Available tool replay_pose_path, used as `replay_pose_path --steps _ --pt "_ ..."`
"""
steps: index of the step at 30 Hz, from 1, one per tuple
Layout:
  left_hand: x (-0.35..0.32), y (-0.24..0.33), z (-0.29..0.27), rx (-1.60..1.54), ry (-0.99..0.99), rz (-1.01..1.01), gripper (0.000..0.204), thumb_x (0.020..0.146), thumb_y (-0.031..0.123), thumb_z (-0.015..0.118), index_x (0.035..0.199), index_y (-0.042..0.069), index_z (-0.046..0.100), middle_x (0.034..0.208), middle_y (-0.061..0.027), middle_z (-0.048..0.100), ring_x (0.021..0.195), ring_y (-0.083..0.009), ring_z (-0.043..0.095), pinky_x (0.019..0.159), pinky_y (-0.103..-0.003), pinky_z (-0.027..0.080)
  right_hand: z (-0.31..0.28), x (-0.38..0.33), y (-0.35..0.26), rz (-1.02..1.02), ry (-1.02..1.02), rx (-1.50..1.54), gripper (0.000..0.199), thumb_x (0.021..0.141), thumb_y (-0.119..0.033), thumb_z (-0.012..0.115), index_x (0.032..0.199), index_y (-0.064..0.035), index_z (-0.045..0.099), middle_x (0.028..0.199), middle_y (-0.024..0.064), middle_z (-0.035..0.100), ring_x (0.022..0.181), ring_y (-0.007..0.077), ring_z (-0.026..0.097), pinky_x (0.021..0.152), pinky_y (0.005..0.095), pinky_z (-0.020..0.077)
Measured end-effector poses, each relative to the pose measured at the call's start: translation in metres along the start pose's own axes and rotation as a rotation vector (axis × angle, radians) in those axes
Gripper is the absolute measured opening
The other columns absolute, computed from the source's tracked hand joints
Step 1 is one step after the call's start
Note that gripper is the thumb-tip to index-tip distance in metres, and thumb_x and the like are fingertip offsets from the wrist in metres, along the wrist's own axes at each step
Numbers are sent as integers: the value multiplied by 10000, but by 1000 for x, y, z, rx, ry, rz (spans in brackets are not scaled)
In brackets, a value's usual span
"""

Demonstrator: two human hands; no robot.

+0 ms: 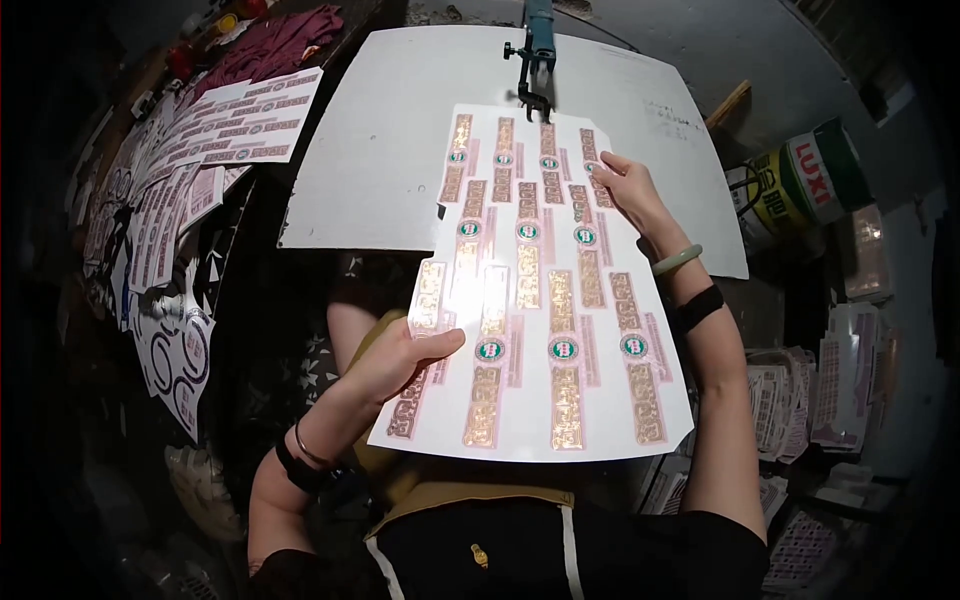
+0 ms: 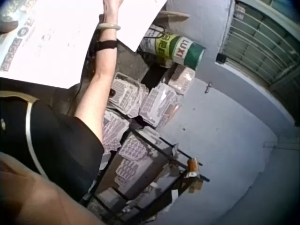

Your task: Checking, punching holes in, and organizing sheets of product labels in a manufacturing facility.

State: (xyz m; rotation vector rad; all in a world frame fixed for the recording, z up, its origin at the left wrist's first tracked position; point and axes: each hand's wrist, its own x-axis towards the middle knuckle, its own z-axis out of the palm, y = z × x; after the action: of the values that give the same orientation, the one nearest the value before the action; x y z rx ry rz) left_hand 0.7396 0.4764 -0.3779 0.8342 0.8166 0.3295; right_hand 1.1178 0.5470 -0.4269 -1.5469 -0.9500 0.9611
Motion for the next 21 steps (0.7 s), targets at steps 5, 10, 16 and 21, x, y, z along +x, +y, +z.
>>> replay_pose_path --steps 5,10,16,21 --pt "-1 4 -3 -21 -30 -18 452 898 102 621 1293 -64 474 1177 -151 617 1000 -188 646 874 -320 530 2 5 -6 -2 5 -41 552 919 -59 588 1363 158 342 1295 263 519 1032 217 618 823 268 522" --pt "-2 2 -2 -8 -19 -47 443 902 102 617 1291 -58 477 1177 -157 617 1002 -192 648 874 -322 531 1 3 -1 25 -1 15 574 906 -40 592 1357 184 317 1305 290 501 1050 237 615 846 271 525" --pt "-1 1 -2 -13 -18 -29 453 899 104 618 1296 -54 467 1177 -152 615 1003 -190 646 882 -319 528 3 2 -5 25 -6 -32 549 923 -61 586 1360 165 343 1258 273 537 967 205 638 778 264 536" --pt "-3 3 -1 -12 -4 -39 453 898 97 615 1296 -58 464 1177 -147 614 1003 -187 644 882 -318 527 2 1 -5 34 -27 21 575 912 -44 587 1361 183 309 1270 287 524 1004 223 627 798 270 535"
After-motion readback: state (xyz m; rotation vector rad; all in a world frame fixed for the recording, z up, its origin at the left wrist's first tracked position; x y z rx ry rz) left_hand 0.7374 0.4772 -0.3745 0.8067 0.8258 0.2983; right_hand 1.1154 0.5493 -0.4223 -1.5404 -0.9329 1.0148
